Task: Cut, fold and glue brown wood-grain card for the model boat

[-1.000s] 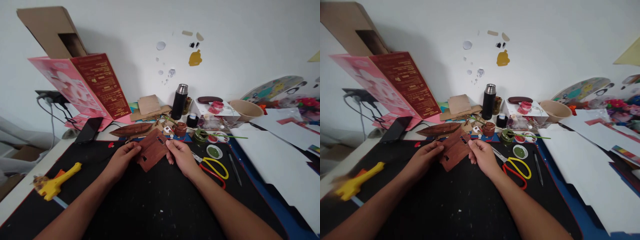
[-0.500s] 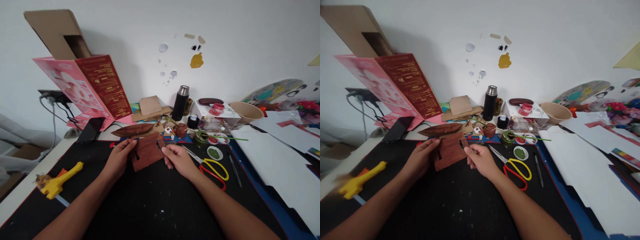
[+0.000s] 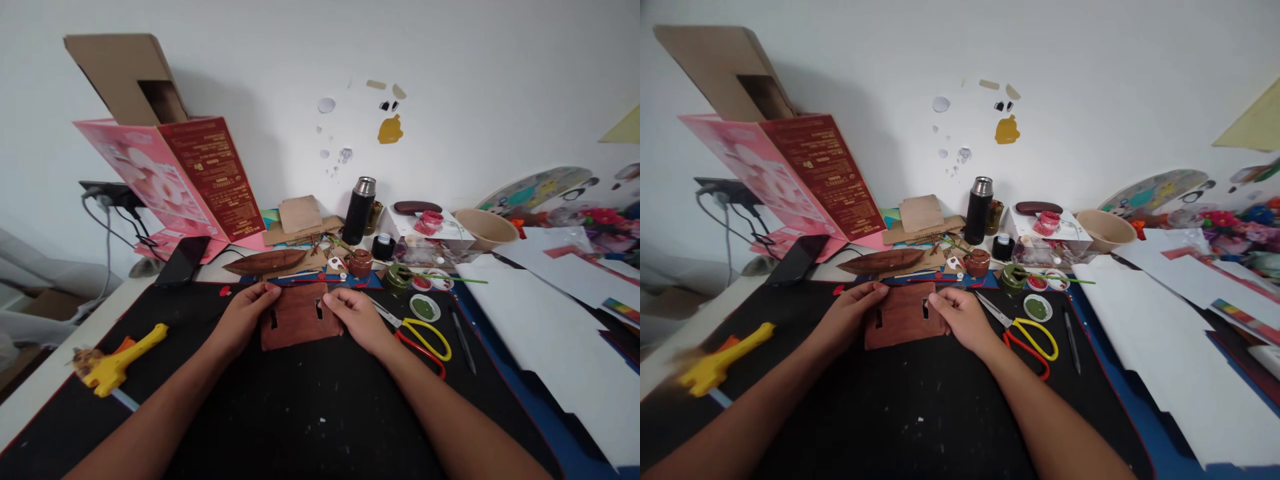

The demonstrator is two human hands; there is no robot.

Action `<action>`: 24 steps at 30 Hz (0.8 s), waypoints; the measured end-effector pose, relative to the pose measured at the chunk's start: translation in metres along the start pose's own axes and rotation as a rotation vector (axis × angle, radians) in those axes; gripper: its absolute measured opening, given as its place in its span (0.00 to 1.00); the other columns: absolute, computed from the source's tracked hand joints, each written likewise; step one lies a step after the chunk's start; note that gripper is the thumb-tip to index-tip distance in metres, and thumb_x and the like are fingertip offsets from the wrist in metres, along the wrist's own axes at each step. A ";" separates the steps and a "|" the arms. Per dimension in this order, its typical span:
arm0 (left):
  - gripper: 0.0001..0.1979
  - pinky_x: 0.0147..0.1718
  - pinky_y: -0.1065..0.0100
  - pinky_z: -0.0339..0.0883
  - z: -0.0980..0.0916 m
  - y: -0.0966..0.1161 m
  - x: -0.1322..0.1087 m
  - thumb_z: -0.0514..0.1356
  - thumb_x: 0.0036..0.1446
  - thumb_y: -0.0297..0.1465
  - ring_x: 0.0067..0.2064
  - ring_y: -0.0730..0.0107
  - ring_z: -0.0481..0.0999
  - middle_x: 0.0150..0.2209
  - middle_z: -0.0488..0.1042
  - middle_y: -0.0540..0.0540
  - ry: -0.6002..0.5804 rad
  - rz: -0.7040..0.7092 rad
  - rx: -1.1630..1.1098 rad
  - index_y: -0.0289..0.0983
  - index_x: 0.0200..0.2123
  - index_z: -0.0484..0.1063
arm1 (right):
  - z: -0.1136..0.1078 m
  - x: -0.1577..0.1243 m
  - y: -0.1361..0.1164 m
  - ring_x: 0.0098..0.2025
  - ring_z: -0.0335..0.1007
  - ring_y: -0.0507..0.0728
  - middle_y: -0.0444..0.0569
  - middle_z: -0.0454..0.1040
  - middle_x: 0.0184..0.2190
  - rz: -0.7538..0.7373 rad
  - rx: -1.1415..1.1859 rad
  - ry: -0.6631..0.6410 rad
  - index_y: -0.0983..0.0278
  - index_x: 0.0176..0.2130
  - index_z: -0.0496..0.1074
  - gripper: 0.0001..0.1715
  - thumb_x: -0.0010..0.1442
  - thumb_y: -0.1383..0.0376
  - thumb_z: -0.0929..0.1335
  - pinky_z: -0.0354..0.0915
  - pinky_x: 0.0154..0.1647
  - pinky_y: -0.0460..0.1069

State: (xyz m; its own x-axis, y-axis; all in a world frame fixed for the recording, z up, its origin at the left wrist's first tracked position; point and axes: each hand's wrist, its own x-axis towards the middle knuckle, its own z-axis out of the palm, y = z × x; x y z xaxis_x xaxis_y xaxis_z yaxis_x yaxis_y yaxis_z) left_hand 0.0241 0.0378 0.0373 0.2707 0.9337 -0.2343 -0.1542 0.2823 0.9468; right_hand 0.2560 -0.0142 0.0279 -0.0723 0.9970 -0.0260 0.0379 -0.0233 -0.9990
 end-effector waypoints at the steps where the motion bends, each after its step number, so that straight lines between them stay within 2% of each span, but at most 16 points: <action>1: 0.22 0.27 0.72 0.66 0.000 0.000 0.000 0.78 0.44 0.46 0.27 0.72 0.73 0.27 0.76 0.51 -0.004 0.002 -0.007 0.37 0.30 0.77 | 0.000 0.000 0.000 0.19 0.62 0.51 0.38 0.67 0.18 0.004 -0.006 -0.002 0.61 0.32 0.76 0.30 0.59 0.37 0.72 0.59 0.20 0.46; 5: 0.24 0.34 0.67 0.73 0.001 0.000 -0.002 0.76 0.47 0.49 0.34 0.64 0.79 0.34 0.81 0.46 -0.032 0.018 -0.042 0.38 0.36 0.78 | 0.000 0.001 0.004 0.19 0.63 0.51 0.39 0.68 0.18 0.004 0.006 0.046 0.62 0.32 0.76 0.29 0.59 0.39 0.73 0.59 0.20 0.47; 8: 0.28 0.34 0.64 0.74 0.001 0.000 -0.005 0.74 0.50 0.52 0.36 0.60 0.81 0.40 0.83 0.41 -0.152 -0.015 0.026 0.36 0.44 0.79 | -0.002 0.004 0.008 0.18 0.63 0.51 0.39 0.68 0.17 -0.007 0.033 0.092 0.61 0.31 0.75 0.28 0.59 0.39 0.72 0.59 0.19 0.47; 10: 0.29 0.31 0.65 0.73 0.001 -0.002 -0.007 0.75 0.49 0.50 0.33 0.61 0.80 0.38 0.83 0.40 -0.248 -0.057 0.116 0.34 0.44 0.80 | -0.003 0.005 0.009 0.18 0.62 0.51 0.38 0.68 0.17 -0.011 0.049 0.104 0.61 0.31 0.74 0.28 0.60 0.39 0.72 0.59 0.19 0.47; 12: 0.26 0.29 0.66 0.72 0.000 -0.004 -0.006 0.77 0.47 0.47 0.31 0.63 0.79 0.34 0.82 0.41 -0.280 -0.076 0.165 0.32 0.40 0.80 | -0.003 0.006 0.010 0.18 0.62 0.51 0.38 0.68 0.17 -0.010 0.065 0.102 0.61 0.31 0.74 0.28 0.60 0.39 0.72 0.59 0.19 0.47; 14: 0.25 0.28 0.68 0.71 -0.001 -0.006 -0.004 0.77 0.47 0.46 0.30 0.65 0.78 0.32 0.81 0.42 -0.251 -0.062 0.150 0.32 0.38 0.80 | -0.003 0.006 0.010 0.17 0.63 0.51 0.39 0.68 0.17 -0.003 0.079 0.082 0.61 0.31 0.74 0.28 0.60 0.40 0.72 0.59 0.19 0.47; 20: 0.28 0.24 0.72 0.67 -0.004 -0.007 0.003 0.77 0.45 0.49 0.29 0.71 0.75 0.34 0.79 0.46 -0.111 -0.001 0.063 0.35 0.42 0.78 | -0.001 0.004 0.007 0.18 0.66 0.50 0.42 0.73 0.22 0.029 0.121 0.020 0.61 0.29 0.71 0.31 0.59 0.37 0.72 0.61 0.19 0.46; 24: 0.29 0.22 0.73 0.66 -0.005 -0.007 0.005 0.78 0.43 0.48 0.29 0.72 0.74 0.34 0.77 0.47 -0.052 0.028 0.038 0.35 0.42 0.78 | -0.001 0.004 0.008 0.18 0.66 0.50 0.42 0.71 0.20 0.048 0.124 0.000 0.62 0.28 0.71 0.34 0.61 0.35 0.69 0.59 0.20 0.45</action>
State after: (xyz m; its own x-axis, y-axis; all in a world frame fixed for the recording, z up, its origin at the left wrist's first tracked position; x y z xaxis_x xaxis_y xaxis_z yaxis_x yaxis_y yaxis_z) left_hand 0.0217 0.0415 0.0285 0.3163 0.9280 -0.1970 -0.1261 0.2469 0.9608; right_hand 0.2571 -0.0104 0.0199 -0.0736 0.9946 -0.0734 -0.0825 -0.0794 -0.9934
